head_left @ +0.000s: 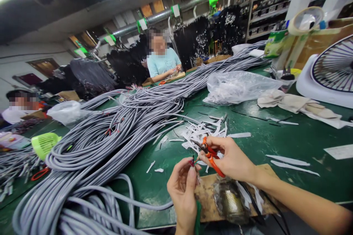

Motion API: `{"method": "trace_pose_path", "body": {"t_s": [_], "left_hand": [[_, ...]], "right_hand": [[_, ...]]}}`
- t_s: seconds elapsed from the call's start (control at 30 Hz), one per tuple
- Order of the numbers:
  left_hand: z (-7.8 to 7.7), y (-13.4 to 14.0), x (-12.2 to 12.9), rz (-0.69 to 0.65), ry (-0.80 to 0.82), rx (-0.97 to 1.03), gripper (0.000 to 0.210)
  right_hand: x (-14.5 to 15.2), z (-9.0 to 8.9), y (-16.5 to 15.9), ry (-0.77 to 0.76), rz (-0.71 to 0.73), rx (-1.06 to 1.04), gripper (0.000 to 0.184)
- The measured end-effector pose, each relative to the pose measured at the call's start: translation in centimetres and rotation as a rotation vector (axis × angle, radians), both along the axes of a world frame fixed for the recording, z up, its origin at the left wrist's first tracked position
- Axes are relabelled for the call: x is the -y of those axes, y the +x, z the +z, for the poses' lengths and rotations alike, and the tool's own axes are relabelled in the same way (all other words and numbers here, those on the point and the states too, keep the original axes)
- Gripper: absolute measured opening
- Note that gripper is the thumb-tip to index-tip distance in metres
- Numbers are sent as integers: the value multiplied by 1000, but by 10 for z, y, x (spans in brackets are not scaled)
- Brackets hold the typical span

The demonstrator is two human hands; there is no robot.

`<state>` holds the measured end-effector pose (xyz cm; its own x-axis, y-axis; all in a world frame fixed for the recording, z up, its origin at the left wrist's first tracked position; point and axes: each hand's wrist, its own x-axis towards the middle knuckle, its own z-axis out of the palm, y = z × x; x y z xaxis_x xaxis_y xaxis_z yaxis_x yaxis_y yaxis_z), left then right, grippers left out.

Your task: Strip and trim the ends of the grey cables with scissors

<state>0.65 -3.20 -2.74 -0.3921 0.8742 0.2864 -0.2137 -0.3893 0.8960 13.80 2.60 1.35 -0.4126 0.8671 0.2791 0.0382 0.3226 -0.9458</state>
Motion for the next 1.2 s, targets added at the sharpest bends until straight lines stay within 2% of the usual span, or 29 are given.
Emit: {"method": "trace_pose_path", "body": {"t_s": [0.17,0.3,0.47,0.57,0.7,0.9,1.03,1.1,1.2], "left_hand": [[-3,-1,7,-37,-51,-253,18],[-2,-1,8,-62,8,-377,14],[1,-4,4,-53,148,-239,11],[1,-7,2,-30,185,-153,11],[0,-9,1,38,228,-133,14],[-4,-14,2,88,209,-259,15],[-8,-14,3,139,231,-409,16],[-8,-12,4,161,226,-412,13],[-6,-8,5,191,111,-298,9]], "right_hand": [[-1,0,1,18,-11,38,11],[-1,-1,1,86,-36,85,7],[2,0,1,288,-127,169,18],[4,3,2,413,-125,237,21],[4,3,3,519,-102,361,27],[2,-5,1,573,-72,474,12],[2,-7,2,562,-76,531,17],[2,-7,2,538,-80,542,22],[2,-6,2,506,-71,547,24]]}}
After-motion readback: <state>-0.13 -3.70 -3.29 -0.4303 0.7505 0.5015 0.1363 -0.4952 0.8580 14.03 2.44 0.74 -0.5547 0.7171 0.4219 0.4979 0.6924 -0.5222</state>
